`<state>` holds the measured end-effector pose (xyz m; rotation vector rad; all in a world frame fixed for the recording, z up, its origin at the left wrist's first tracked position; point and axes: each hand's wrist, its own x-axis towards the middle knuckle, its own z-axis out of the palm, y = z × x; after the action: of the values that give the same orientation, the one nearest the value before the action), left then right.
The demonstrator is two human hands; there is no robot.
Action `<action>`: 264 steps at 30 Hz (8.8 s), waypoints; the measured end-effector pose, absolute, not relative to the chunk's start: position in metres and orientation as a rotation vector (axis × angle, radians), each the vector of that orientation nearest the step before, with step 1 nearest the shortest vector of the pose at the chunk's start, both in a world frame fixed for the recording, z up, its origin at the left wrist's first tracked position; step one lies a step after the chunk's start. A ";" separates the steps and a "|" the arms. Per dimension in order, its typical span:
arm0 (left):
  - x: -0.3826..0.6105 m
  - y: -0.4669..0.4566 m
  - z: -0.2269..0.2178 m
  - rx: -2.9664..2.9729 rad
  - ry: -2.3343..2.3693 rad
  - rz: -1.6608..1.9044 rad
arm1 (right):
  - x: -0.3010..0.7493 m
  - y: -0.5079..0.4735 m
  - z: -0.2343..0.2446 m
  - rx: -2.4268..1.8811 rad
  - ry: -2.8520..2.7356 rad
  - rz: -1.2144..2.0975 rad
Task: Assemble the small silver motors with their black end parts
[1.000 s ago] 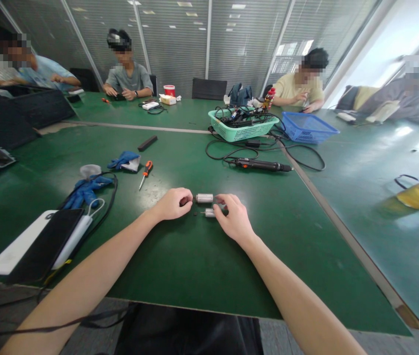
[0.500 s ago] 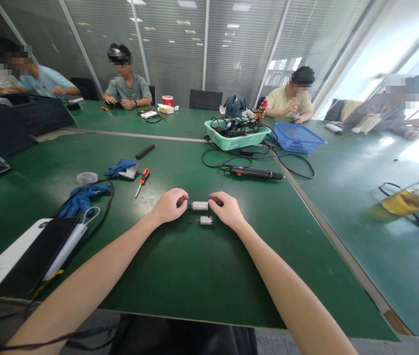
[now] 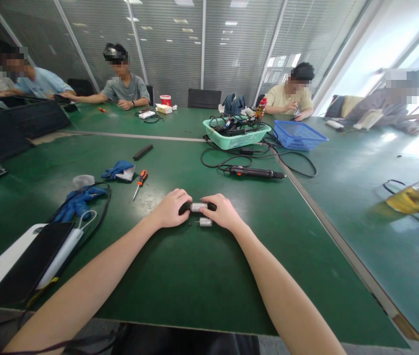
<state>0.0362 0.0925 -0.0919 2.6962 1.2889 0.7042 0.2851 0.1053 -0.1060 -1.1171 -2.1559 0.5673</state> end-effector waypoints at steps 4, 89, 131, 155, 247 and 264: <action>0.036 0.095 -0.094 2.664 1.317 0.703 | 0.286 0.108 -0.109 -1.134 -2.140 0.600; 0.037 0.110 -0.105 2.603 1.390 0.845 | 0.284 0.114 -0.119 -1.145 -2.145 0.308; 0.037 0.112 -0.108 2.589 1.451 0.796 | 0.285 0.111 -0.120 -1.204 -2.085 0.352; 0.031 0.104 -0.103 2.574 1.419 0.857 | 0.288 0.101 -0.110 -1.157 -1.960 0.293; 0.031 0.107 -0.109 2.591 1.419 0.864 | 0.499 0.074 -0.128 -2.263 -1.806 -0.409; 0.030 0.105 -0.107 2.579 1.413 0.856 | 0.527 0.063 -0.125 -1.753 -2.202 -0.085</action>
<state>0.0305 0.1049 -0.1071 2.5787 1.4127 0.8562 0.5267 0.0626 -0.1249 -1.7530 -2.2022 -0.0848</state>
